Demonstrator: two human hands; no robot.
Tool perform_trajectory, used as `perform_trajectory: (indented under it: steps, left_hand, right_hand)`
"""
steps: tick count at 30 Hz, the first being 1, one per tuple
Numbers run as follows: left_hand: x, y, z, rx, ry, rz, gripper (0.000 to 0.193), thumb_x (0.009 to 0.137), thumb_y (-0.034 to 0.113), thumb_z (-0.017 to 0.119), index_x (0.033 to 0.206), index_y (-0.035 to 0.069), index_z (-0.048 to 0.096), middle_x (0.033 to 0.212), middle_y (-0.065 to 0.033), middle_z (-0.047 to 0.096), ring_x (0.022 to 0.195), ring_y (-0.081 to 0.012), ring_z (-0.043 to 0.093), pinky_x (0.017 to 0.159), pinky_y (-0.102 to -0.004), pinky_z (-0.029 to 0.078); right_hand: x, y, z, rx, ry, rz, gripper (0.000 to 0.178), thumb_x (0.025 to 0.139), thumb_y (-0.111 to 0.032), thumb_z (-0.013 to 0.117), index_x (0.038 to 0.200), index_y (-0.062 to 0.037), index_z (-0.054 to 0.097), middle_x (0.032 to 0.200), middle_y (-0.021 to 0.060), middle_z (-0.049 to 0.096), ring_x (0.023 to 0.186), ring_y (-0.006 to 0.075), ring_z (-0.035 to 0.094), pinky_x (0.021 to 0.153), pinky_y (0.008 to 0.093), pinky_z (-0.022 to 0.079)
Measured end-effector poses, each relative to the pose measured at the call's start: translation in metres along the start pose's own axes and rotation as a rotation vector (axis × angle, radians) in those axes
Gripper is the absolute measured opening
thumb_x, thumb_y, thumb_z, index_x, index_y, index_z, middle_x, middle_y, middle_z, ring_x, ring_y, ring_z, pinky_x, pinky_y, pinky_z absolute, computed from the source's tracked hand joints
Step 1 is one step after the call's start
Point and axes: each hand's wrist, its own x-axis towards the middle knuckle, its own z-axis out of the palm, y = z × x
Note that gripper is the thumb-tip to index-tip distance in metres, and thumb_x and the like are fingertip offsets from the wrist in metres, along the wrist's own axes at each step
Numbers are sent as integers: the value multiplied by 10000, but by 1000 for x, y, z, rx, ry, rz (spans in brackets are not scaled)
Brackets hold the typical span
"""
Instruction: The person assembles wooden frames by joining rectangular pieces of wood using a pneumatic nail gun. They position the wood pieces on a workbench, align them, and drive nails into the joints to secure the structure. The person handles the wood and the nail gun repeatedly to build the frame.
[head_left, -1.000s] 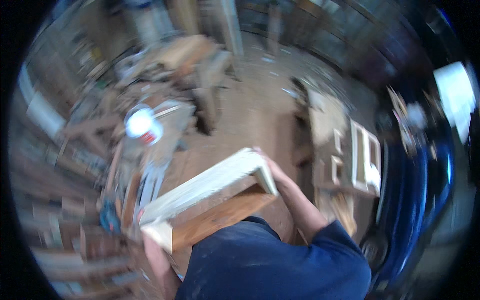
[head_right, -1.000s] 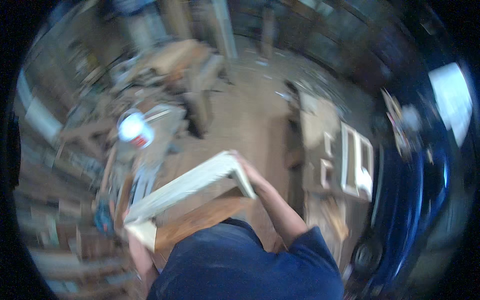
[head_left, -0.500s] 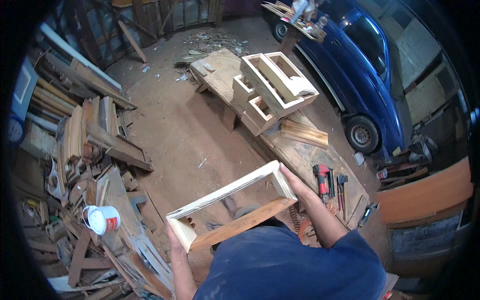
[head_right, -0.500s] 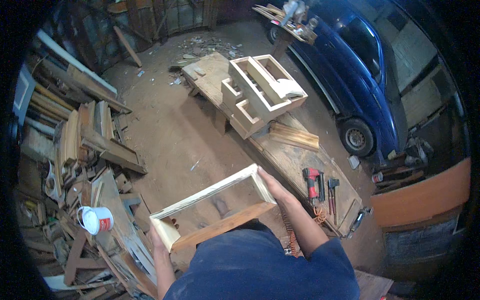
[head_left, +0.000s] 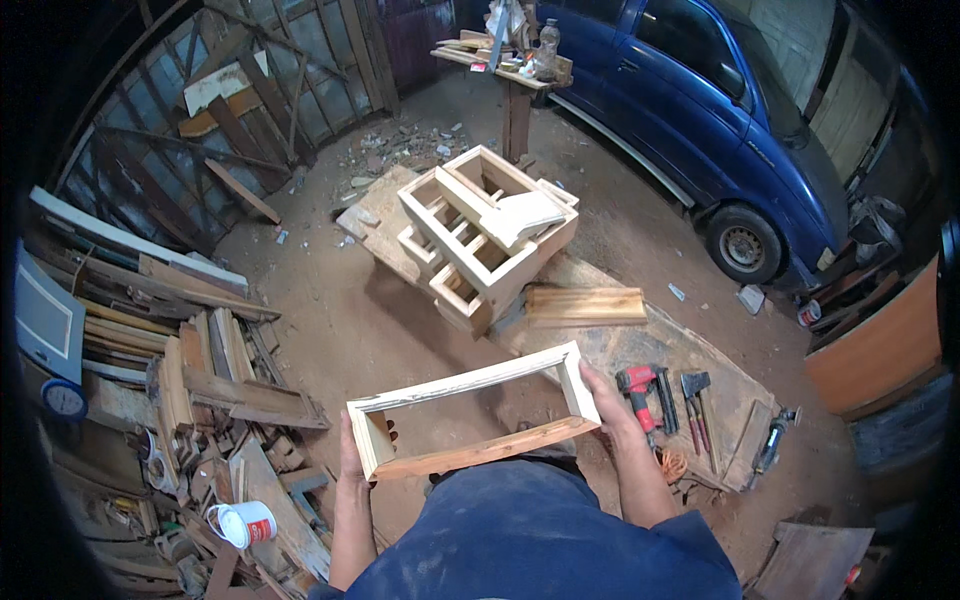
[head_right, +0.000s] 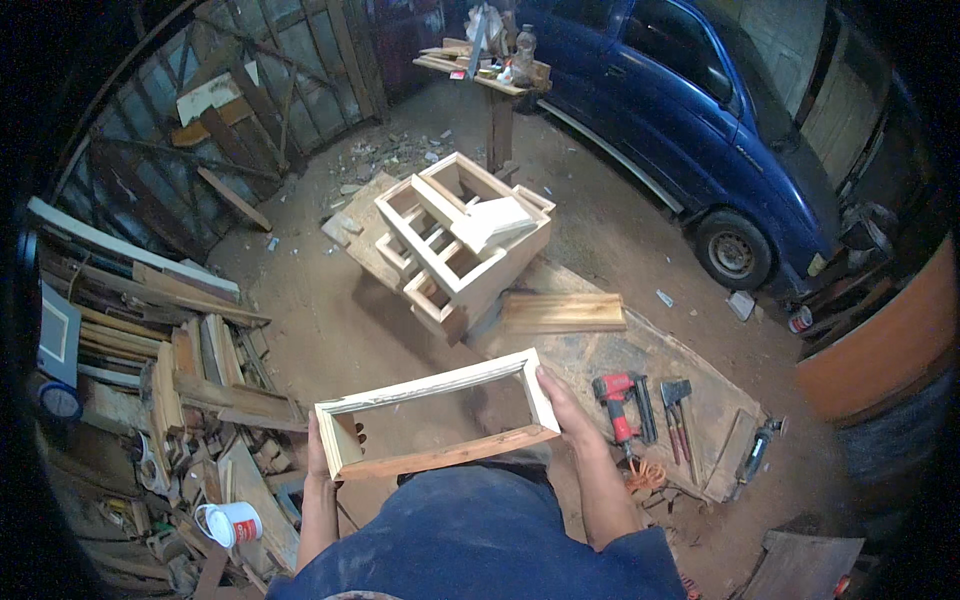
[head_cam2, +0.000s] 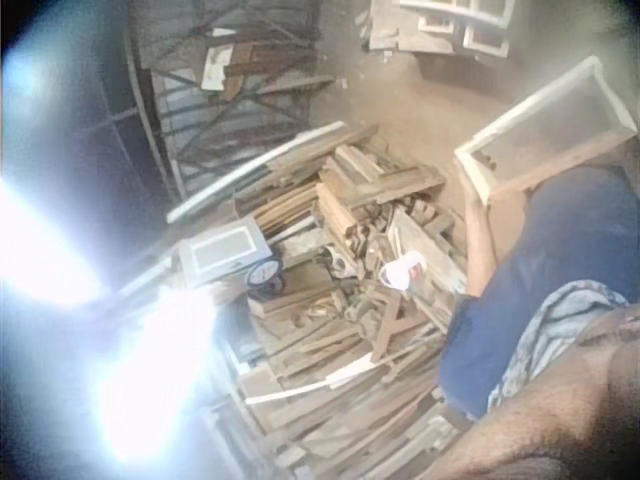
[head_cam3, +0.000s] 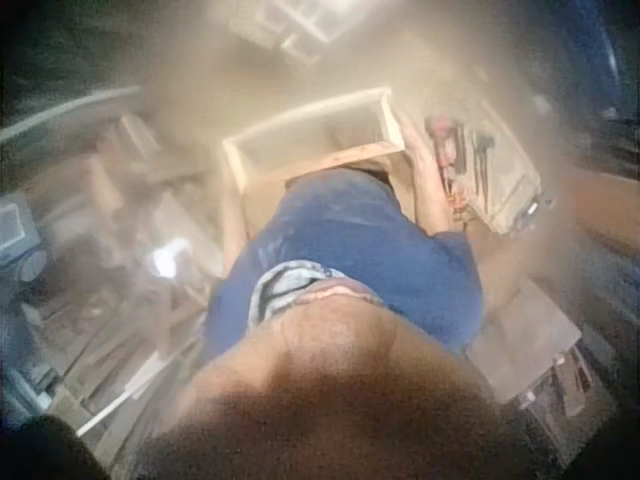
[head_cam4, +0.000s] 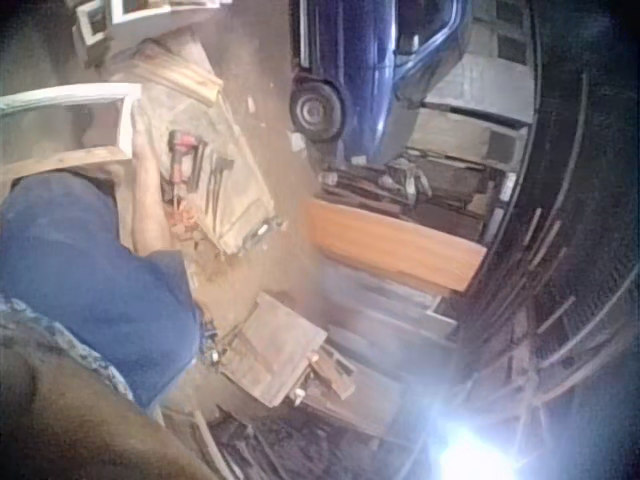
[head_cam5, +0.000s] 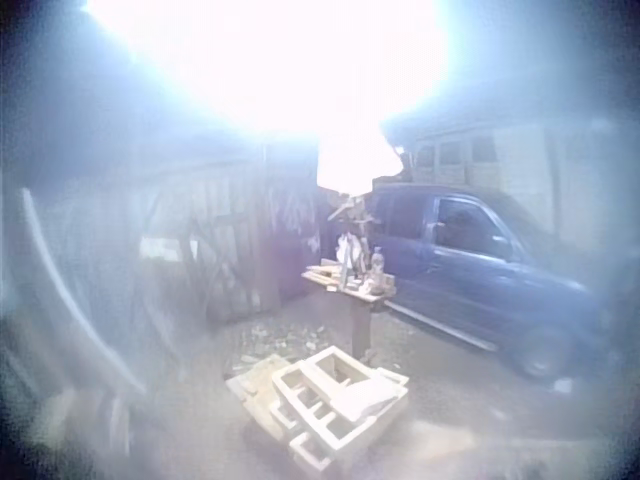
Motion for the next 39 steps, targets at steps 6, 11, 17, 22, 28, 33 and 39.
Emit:
perform_trajectory:
  steps: [6,11,17,22,28,33,39]
  left_hand:
    - [55,30,87,-1,-16,47,834,975,780,335,1353,72,560,1011,-175,661,821,-295,683,646,-389,589]
    - [118,57,134,-22,-87,39,855,970,785,342,1421,81,521,1143,-155,637,907,-293,670,751,-451,585]
    - [218,136,179,-88,-158,176,759,1002,730,362,1348,87,567,1058,-106,660,894,-262,673,795,-424,584]
    - [325,173,199,-317,-165,254,657,1025,675,412,1282,98,593,992,-43,667,826,-148,676,690,-314,577]
    - [436,189,198,-296,-140,195,775,1027,685,369,1525,92,393,1476,-108,498,1357,-248,478,1140,-411,376]
    - [478,173,204,-140,-164,215,856,1025,725,288,1606,97,277,1608,-102,371,1474,-281,362,1213,-412,282]
    - [465,182,162,21,-60,-16,917,998,766,313,1612,86,264,1611,-98,369,1458,-287,375,1177,-433,322]
  right_hand:
    - [32,-89,-37,-81,-21,-148,765,1034,-528,512,1546,25,379,1459,160,527,1321,260,521,1101,379,424]
    - [115,-137,-52,7,78,-137,720,1008,-510,581,1483,19,469,1407,188,572,1305,250,539,1107,359,413]
    - [222,-232,-30,-78,-41,-193,661,1020,-522,562,1430,-5,522,1334,151,620,1228,215,603,1067,354,466]
    - [345,-289,-6,-74,-81,-174,740,998,-593,563,1444,-3,532,1387,186,600,1237,255,613,1042,368,491]
    - [514,-317,13,-72,13,-80,858,968,-682,547,1427,43,541,1377,207,610,1254,284,584,1060,399,459]
    - [585,-289,-8,-376,438,-127,652,988,-579,585,1236,13,699,1197,138,695,1130,240,613,1010,358,468]
    - [478,-243,56,-1082,467,-539,721,874,-415,758,1440,-29,533,1482,253,508,1364,376,511,1117,471,431]
